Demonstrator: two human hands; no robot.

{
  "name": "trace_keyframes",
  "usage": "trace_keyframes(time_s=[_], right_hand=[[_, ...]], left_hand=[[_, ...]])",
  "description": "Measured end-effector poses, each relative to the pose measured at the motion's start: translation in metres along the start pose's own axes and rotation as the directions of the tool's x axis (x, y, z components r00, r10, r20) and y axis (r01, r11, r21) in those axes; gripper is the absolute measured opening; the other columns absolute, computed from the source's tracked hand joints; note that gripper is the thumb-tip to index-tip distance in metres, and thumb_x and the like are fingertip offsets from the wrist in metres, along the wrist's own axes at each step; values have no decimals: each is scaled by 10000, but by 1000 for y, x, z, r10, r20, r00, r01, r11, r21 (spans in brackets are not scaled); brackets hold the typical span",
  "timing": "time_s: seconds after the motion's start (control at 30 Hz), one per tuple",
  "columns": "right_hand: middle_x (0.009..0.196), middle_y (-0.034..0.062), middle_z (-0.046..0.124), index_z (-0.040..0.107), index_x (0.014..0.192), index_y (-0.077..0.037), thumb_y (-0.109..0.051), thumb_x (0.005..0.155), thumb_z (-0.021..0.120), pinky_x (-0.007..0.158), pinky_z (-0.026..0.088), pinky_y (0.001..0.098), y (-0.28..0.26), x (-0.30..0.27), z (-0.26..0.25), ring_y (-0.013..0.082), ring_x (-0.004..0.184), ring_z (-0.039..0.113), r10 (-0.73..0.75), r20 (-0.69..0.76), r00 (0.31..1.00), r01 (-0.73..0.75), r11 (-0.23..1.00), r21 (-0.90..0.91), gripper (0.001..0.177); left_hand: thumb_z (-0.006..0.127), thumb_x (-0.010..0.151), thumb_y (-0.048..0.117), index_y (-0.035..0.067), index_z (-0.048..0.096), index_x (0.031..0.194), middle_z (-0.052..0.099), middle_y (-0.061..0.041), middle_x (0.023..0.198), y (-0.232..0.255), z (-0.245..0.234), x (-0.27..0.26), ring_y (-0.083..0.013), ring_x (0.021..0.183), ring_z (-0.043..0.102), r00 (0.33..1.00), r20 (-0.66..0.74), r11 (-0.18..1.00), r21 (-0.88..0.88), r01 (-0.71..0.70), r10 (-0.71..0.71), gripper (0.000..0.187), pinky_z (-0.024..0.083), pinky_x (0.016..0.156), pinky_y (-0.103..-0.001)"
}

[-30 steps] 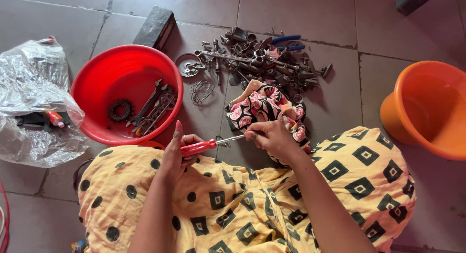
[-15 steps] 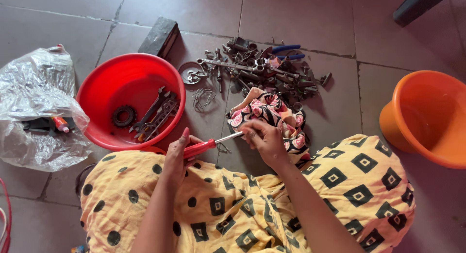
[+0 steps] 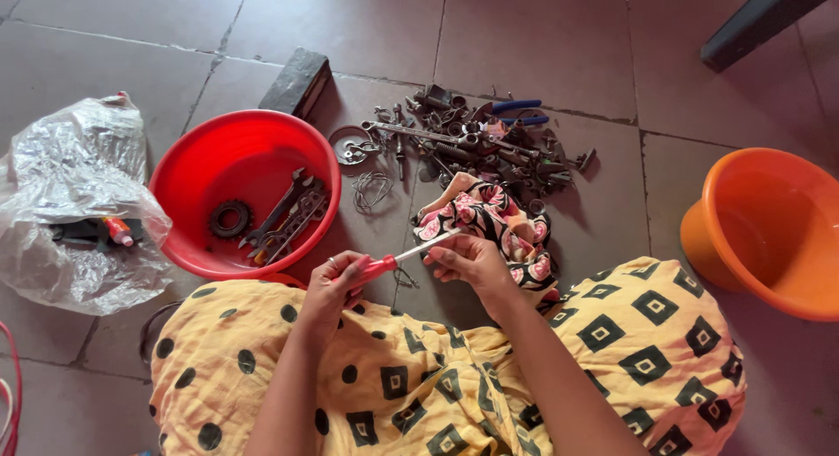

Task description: The person sits on the floor and wipes various metal tools with a patterned cloth. They pick up tools from a red bucket and the floor, wipe them, and place them back into the bucket. The person also uses a wrench to tighten a bolt on a metal rod.

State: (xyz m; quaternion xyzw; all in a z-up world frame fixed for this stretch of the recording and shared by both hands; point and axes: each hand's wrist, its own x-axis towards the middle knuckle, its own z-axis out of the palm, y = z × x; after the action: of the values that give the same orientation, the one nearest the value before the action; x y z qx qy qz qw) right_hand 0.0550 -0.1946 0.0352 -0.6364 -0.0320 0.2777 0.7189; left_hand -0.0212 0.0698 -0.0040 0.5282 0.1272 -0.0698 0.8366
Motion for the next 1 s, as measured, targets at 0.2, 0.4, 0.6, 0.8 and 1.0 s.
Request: trace_keyframes(time_s=[0.2,0.4,0.6,0.8,1.0], right_hand=[[867,80,780,768,1004,3,-128,893,765,684,582,279,11,3,8,123,720,710,-48,-56,997,52,996,69,172],[888,101,790,771,1009,20,-86,903,762,690,575,274,14,3,5,127,722,704,-91,-44,995,94,993,72,150],[942,79,790,769,1040,-18,-100,896,744,736,588,277,-1,0,4,120,804,729,-33,4,999,33,999,30,167],[1016,42,772,788,1093,-98,-166,854,796,819,574,297,-19,4,-34,166,926,719,-314,-349,883,59,811,-582,248],[1000,89,719,795,1028,-138,-199,880,805,816,538,391,-38,-4,-44,275,925,703,-283,-529,800,-337,516,-787,160]], left_hand=[[733,939,255,21,727,1002,526,43,682,-3,-2,0,-35,559,421,999,29,997,79,21,-24,242,335,491,-214],[750,925,254,18,732,1001,539,50,670,-6,-2,2,-32,546,434,997,54,990,129,49,-56,248,340,491,-210],[741,930,234,18,724,1031,543,57,658,-10,-3,4,-30,537,447,998,63,982,189,13,-26,238,340,476,-205],[701,955,237,41,729,1096,529,56,669,-5,-2,2,-26,568,460,999,-38,990,140,-16,21,244,357,494,-199],[651,992,271,38,708,1100,527,43,677,-6,2,1,-39,574,464,1000,-5,992,123,-21,22,263,372,508,-208]])
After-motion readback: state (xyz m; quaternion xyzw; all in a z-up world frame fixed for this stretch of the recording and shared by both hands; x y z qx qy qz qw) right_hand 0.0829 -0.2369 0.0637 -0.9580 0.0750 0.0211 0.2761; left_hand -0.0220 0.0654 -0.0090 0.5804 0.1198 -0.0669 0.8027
